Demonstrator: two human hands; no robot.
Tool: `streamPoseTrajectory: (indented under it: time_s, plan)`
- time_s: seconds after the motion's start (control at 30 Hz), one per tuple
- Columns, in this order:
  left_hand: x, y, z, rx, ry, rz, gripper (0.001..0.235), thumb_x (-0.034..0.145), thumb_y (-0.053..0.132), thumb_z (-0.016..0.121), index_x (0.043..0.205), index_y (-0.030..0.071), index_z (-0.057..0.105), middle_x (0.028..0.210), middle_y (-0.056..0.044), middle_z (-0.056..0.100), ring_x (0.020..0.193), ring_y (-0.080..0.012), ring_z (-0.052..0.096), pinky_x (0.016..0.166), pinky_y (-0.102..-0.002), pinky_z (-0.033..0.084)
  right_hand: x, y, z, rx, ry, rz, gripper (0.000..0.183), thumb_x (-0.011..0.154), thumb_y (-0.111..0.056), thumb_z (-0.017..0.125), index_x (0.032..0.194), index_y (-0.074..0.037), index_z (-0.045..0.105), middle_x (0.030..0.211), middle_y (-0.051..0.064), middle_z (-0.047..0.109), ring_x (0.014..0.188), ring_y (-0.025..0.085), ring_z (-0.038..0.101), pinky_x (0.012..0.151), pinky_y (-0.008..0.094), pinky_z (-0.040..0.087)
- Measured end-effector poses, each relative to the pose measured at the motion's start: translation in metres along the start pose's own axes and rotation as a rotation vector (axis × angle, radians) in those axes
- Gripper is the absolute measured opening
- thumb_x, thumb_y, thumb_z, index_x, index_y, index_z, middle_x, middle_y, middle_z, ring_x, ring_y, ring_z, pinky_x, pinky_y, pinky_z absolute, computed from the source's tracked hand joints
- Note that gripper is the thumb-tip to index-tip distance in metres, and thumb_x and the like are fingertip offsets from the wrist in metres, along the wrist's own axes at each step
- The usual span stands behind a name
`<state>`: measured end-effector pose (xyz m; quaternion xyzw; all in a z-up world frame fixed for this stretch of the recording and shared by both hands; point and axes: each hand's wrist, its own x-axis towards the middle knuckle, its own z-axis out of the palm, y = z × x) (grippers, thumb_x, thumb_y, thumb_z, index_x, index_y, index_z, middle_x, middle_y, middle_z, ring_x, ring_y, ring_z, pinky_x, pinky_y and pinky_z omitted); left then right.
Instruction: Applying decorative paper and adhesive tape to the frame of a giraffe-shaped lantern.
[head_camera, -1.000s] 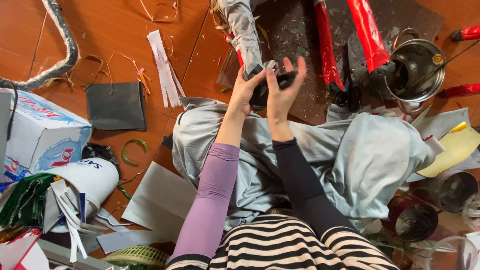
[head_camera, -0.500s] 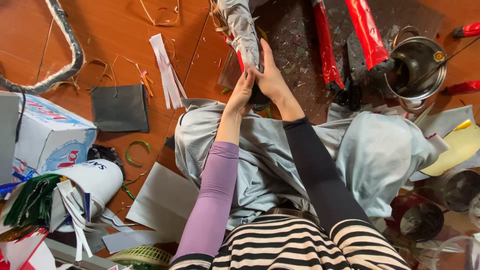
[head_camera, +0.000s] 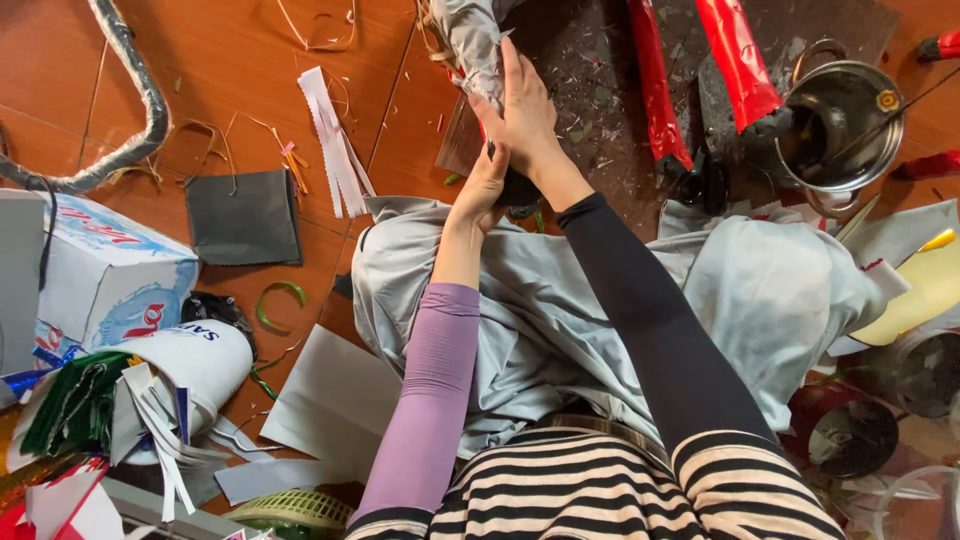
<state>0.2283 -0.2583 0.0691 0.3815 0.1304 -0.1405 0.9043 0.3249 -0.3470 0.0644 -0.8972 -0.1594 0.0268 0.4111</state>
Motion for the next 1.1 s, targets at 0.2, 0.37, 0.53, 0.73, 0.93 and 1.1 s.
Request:
streamPoseTrajectory:
  time_s: [0.2, 0.37, 0.53, 0.73, 0.93, 1.1]
  plan:
    - [-0.001, 0.009, 0.012, -0.033, 0.048, 0.012, 0.087, 0.083, 0.036, 0.085, 0.150, 0.009, 0.038, 0.133, -0.007, 0.060, 0.117, -0.0226, 0.063, 0.093, -0.040, 0.058, 0.014, -0.011, -0.009, -0.311, 0.009, -0.119, 0.085, 0.107, -0.066, 0.061, 0.168, -0.032, 0.012, 0.169, 0.023, 0.020, 0.156, 0.045, 0.021, 0.117, 0.074, 0.018]
    - [-0.002, 0.018, 0.020, -0.015, 0.113, -0.003, 0.068, 0.087, 0.017, 0.081, 0.144, 0.007, 0.046, 0.119, -0.006, 0.064, 0.099, -0.0194, 0.067, 0.082, -0.038, 0.059, 0.034, 0.018, -0.001, -0.074, -0.081, -0.078, 0.085, 0.110, -0.071, 0.052, 0.169, -0.030, 0.006, 0.173, 0.022, 0.013, 0.160, 0.043, 0.015, 0.124, 0.067, 0.017]
    - [0.012, 0.004, 0.003, 0.016, 0.192, -0.017, 0.057, 0.085, 0.003, 0.074, 0.138, 0.005, 0.052, 0.105, -0.007, 0.066, 0.086, -0.0182, 0.068, 0.073, -0.035, 0.058, -0.012, 0.010, -0.047, 0.631, -0.167, 0.065, 0.084, 0.112, -0.069, 0.040, 0.170, -0.025, 0.000, 0.179, 0.019, 0.007, 0.166, 0.038, 0.011, 0.134, 0.051, 0.019]
    - [0.007, 0.017, 0.019, 0.010, 0.255, -0.013, 0.046, 0.084, 0.002, 0.071, 0.128, 0.004, 0.058, 0.102, -0.004, 0.071, 0.090, -0.0163, 0.070, 0.077, -0.032, 0.059, -0.099, -0.018, -0.057, 0.941, -0.273, 0.260, 0.089, 0.109, -0.048, 0.054, 0.169, -0.026, -0.009, 0.167, 0.015, 0.026, 0.156, 0.029, 0.030, 0.124, 0.046, 0.034]
    - [0.011, 0.010, 0.008, 0.037, 0.272, -0.005, 0.037, 0.084, 0.000, 0.070, 0.118, -0.001, 0.058, 0.087, -0.009, 0.067, 0.076, -0.0196, 0.067, 0.069, -0.033, 0.057, -0.102, -0.016, -0.036, 1.307, -0.178, 0.384, 0.085, 0.105, -0.018, 0.061, 0.168, -0.021, 0.004, 0.162, 0.012, 0.039, 0.146, 0.022, 0.043, 0.119, 0.037, 0.038]
    - [0.020, -0.003, -0.010, -0.021, 0.180, 0.020, 0.033, 0.086, -0.001, 0.070, 0.116, -0.002, 0.056, 0.084, -0.011, 0.064, 0.074, -0.0211, 0.065, 0.066, -0.034, 0.054, -0.100, -0.017, -0.037, 1.185, -0.179, 0.298, 0.081, 0.107, -0.014, 0.057, 0.168, -0.018, 0.004, 0.158, 0.011, 0.041, 0.142, 0.020, 0.045, 0.117, 0.033, 0.039]
